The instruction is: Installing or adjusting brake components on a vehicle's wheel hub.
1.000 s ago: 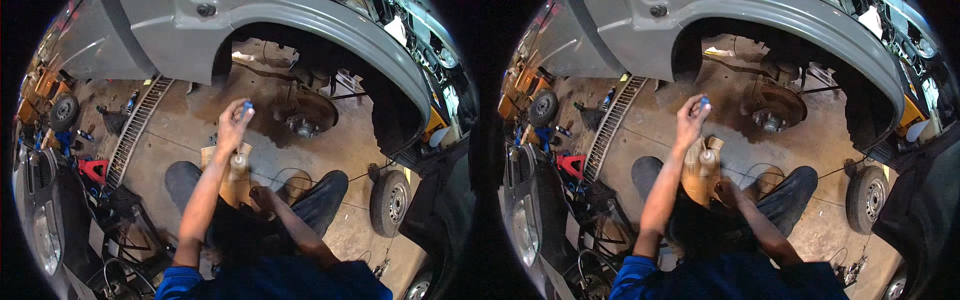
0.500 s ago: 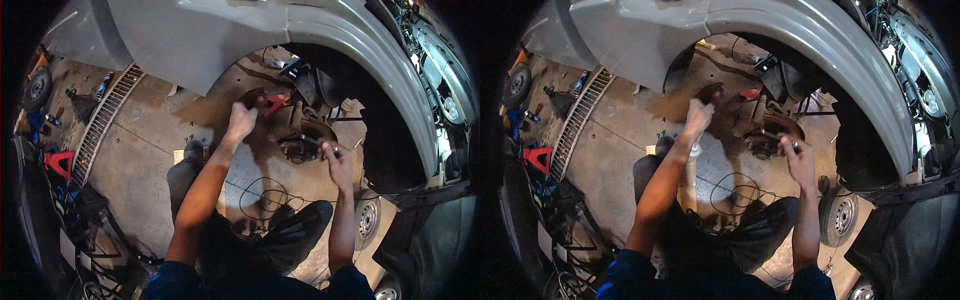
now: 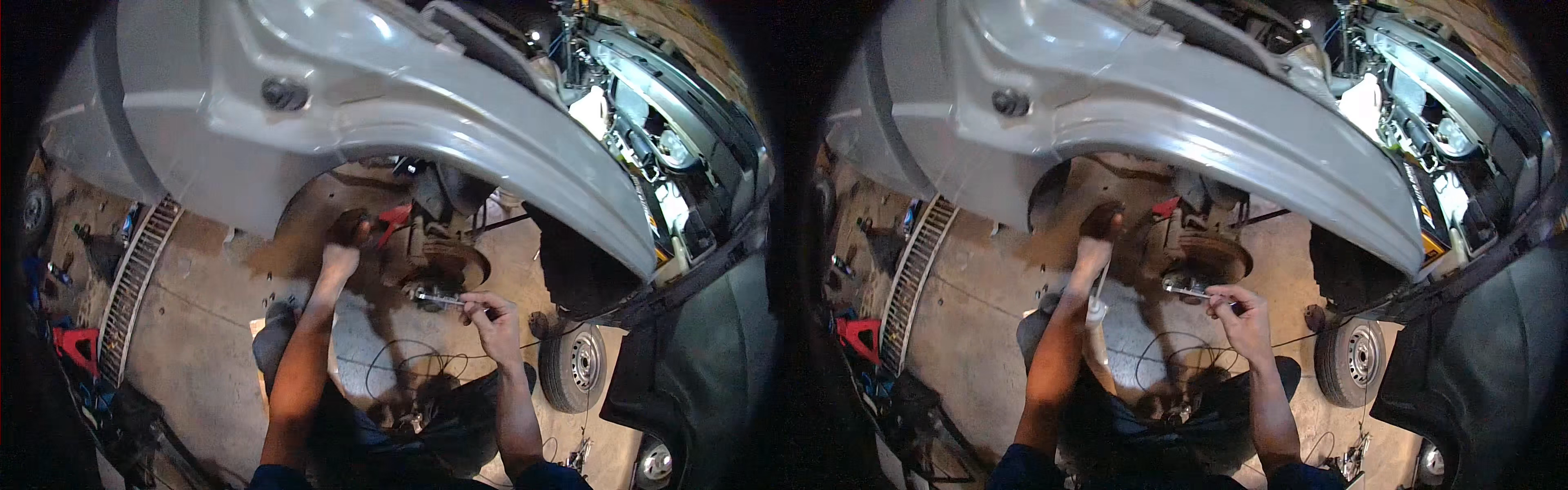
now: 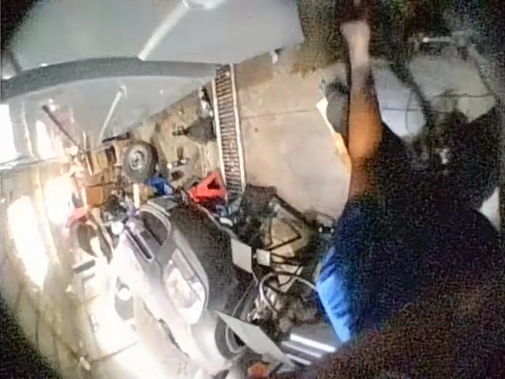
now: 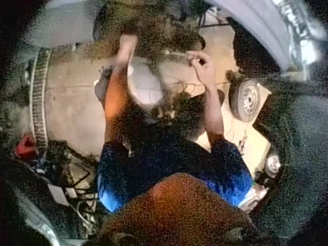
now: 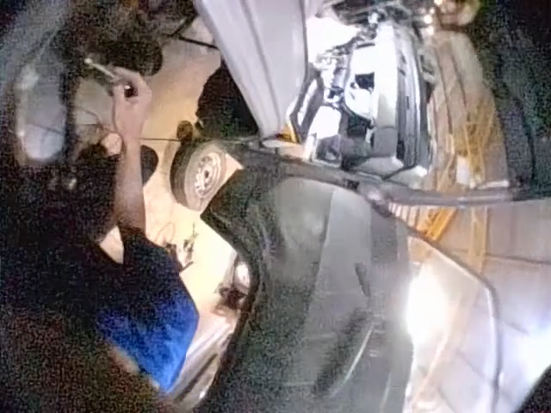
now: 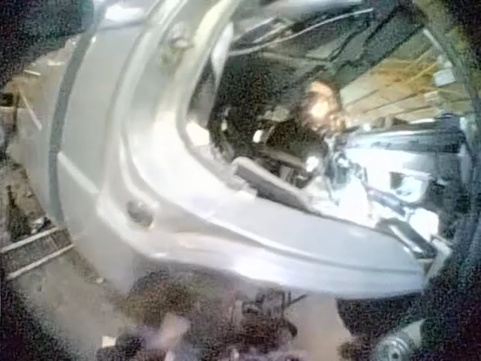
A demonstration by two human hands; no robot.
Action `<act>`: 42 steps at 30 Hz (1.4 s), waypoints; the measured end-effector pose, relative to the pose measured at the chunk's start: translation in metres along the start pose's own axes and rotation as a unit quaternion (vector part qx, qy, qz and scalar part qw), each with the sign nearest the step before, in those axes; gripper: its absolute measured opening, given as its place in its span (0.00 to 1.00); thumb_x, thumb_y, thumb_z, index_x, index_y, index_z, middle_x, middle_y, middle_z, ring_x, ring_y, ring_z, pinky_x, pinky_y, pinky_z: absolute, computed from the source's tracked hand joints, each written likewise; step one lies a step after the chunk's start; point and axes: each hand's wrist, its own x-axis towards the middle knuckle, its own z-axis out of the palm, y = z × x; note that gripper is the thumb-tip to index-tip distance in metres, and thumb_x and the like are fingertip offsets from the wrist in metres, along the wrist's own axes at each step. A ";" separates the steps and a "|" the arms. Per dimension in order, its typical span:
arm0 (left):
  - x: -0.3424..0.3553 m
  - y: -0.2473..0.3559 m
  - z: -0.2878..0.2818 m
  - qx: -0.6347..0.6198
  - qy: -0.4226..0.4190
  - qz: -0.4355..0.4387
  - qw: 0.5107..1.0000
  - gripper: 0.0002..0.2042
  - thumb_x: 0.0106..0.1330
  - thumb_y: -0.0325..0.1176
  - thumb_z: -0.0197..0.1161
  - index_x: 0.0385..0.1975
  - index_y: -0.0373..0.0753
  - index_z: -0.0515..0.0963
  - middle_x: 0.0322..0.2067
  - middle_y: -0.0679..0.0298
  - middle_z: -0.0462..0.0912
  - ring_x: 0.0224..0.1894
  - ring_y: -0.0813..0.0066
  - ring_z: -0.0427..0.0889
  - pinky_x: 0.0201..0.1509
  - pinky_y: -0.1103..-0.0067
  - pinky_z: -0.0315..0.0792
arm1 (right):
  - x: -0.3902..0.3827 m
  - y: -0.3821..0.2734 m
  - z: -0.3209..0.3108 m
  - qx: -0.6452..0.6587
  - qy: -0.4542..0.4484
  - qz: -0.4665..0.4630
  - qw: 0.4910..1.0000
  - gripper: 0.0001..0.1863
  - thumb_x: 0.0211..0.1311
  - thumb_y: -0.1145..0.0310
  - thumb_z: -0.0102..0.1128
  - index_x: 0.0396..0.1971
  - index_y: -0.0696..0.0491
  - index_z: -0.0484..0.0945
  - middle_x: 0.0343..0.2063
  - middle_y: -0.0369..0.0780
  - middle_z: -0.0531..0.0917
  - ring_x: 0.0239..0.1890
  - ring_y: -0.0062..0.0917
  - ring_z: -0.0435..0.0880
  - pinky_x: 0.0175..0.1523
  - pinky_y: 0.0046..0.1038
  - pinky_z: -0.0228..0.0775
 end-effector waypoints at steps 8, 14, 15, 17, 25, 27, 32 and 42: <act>0.025 0.030 0.013 0.008 0.082 0.145 0.986 0.13 0.63 0.35 0.59 0.43 0.35 0.73 0.36 0.61 0.79 0.40 0.71 0.78 0.44 0.76 0.71 | -0.011 -0.003 -0.034 0.108 0.051 0.065 0.991 0.11 0.62 0.77 0.51 0.42 0.64 0.76 0.28 0.42 0.81 0.28 0.22 0.79 0.35 0.23 0.73; 0.025 -0.033 0.004 -0.162 0.057 0.043 0.984 0.11 0.65 0.30 0.55 0.45 0.35 0.73 0.40 0.60 0.79 0.44 0.74 0.78 0.49 0.77 0.71 | -0.020 -0.055 0.016 -0.061 -0.032 -0.026 0.997 0.12 0.63 0.69 0.54 0.43 0.60 0.76 0.26 0.39 0.82 0.29 0.23 0.81 0.36 0.24 0.74; 0.025 -0.029 0.004 -0.226 0.057 0.042 0.972 0.12 0.65 0.29 0.55 0.46 0.35 0.72 0.41 0.60 0.79 0.44 0.74 0.77 0.49 0.77 0.72 | -0.024 -0.065 0.015 -0.061 -0.031 -0.023 0.997 0.12 0.63 0.69 0.54 0.43 0.60 0.76 0.26 0.39 0.82 0.29 0.23 0.81 0.36 0.24 0.74; 0.018 0.006 -0.002 -0.124 0.047 0.029 0.991 0.14 0.65 0.28 0.54 0.50 0.35 0.69 0.45 0.59 0.77 0.46 0.74 0.77 0.50 0.76 0.72 | -0.032 -0.079 0.014 -0.265 -0.190 -0.143 0.934 0.10 0.62 0.71 0.54 0.38 0.62 0.78 0.23 0.40 0.81 0.26 0.20 0.81 0.35 0.23 0.73; 0.020 -0.008 -0.009 0.116 0.019 0.098 0.988 0.18 0.66 0.44 0.52 0.45 0.35 0.73 0.45 0.52 0.77 0.47 0.55 0.76 0.51 0.67 0.68 | -0.009 -0.090 -0.008 -0.392 -0.327 -0.150 0.847 0.07 0.58 0.70 0.55 0.36 0.54 0.76 0.31 0.46 0.82 0.32 0.40 0.81 0.37 0.34 0.74; 0.015 -0.001 -0.008 0.097 0.014 0.088 0.991 0.19 0.66 0.47 0.53 0.45 0.36 0.73 0.43 0.53 0.78 0.46 0.57 0.76 0.50 0.68 0.69 | -0.015 -0.070 -0.009 -0.386 -0.382 -0.137 0.828 0.08 0.59 0.67 0.55 0.36 0.53 0.77 0.31 0.47 0.81 0.31 0.40 0.81 0.37 0.34 0.74; 0.002 -0.006 -0.008 0.145 0.034 0.002 0.989 0.18 0.66 0.45 0.53 0.45 0.36 0.74 0.41 0.56 0.79 0.45 0.58 0.77 0.49 0.70 0.70 | 0.021 -0.064 -0.012 -0.440 -0.274 -0.086 0.851 0.09 0.59 0.66 0.55 0.34 0.55 0.78 0.31 0.47 0.81 0.31 0.39 0.81 0.38 0.34 0.74; 0.017 0.009 -0.007 0.015 0.005 -0.011 1.000 0.21 0.65 0.48 0.55 0.47 0.35 0.72 0.40 0.54 0.80 0.41 0.64 0.80 0.46 0.71 0.72 | 0.044 -0.026 -0.029 -0.210 -0.154 0.036 0.965 0.09 0.61 0.70 0.56 0.36 0.61 0.78 0.25 0.38 0.81 0.25 0.19 0.77 0.30 0.21 0.69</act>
